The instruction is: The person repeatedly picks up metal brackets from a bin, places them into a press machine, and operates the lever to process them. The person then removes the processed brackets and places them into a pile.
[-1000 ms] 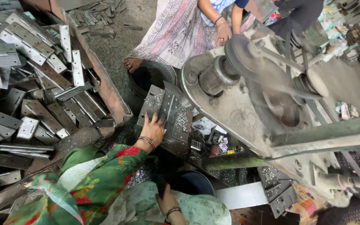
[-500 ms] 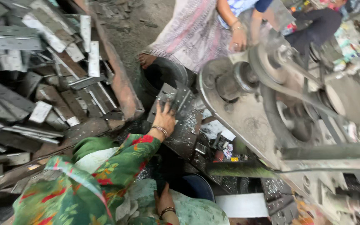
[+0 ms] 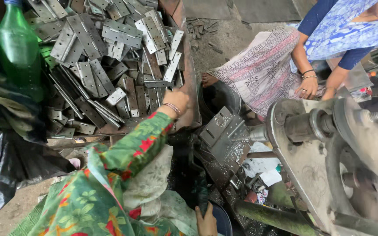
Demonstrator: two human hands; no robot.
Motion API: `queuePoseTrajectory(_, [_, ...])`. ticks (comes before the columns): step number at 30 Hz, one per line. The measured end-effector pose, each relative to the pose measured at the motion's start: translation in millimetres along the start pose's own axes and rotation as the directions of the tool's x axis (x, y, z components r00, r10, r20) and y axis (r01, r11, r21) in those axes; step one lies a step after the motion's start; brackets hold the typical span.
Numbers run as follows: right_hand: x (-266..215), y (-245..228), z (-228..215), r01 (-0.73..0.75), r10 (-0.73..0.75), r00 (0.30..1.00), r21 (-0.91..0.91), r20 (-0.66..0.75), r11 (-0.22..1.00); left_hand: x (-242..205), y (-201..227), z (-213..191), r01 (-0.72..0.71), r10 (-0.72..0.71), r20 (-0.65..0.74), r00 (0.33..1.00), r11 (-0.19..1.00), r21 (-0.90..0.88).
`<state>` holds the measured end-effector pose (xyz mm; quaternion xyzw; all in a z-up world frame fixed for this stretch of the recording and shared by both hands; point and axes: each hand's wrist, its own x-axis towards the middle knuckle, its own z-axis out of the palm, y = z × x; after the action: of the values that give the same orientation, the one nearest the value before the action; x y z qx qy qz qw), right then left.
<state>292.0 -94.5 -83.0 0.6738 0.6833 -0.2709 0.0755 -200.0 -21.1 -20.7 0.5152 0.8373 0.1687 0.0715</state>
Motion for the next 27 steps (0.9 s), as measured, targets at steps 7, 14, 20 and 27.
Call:
queuePoseTrajectory(7, [10, -7, 6, -0.051, 0.05, 0.998, 0.027, 0.024, 0.998, -42, -156, 77, -0.129, 0.106, 0.089, 0.99, 0.938, 0.321])
queuePoseTrajectory(14, [12, -1, -1, -0.086, 0.085, 0.996, 0.023, 0.039, 0.996, -59, -198, 130, -0.362, 0.341, 0.128, 0.931, 0.829, 0.426])
queuePoseTrajectory(20, [5, -1, 1, -0.107, 0.105, 0.993, 0.05, 0.046, 0.993, -63, -203, 133, -0.427, 0.424, 0.111, 0.899, 0.792, 0.435])
queuePoseTrajectory(27, [-1, 2, 0, -0.12, 0.117, 0.992, 0.07, 0.045, 0.99, -72, -204, 132, -0.372, 0.413, 0.0, 0.911, 0.821, 0.433])
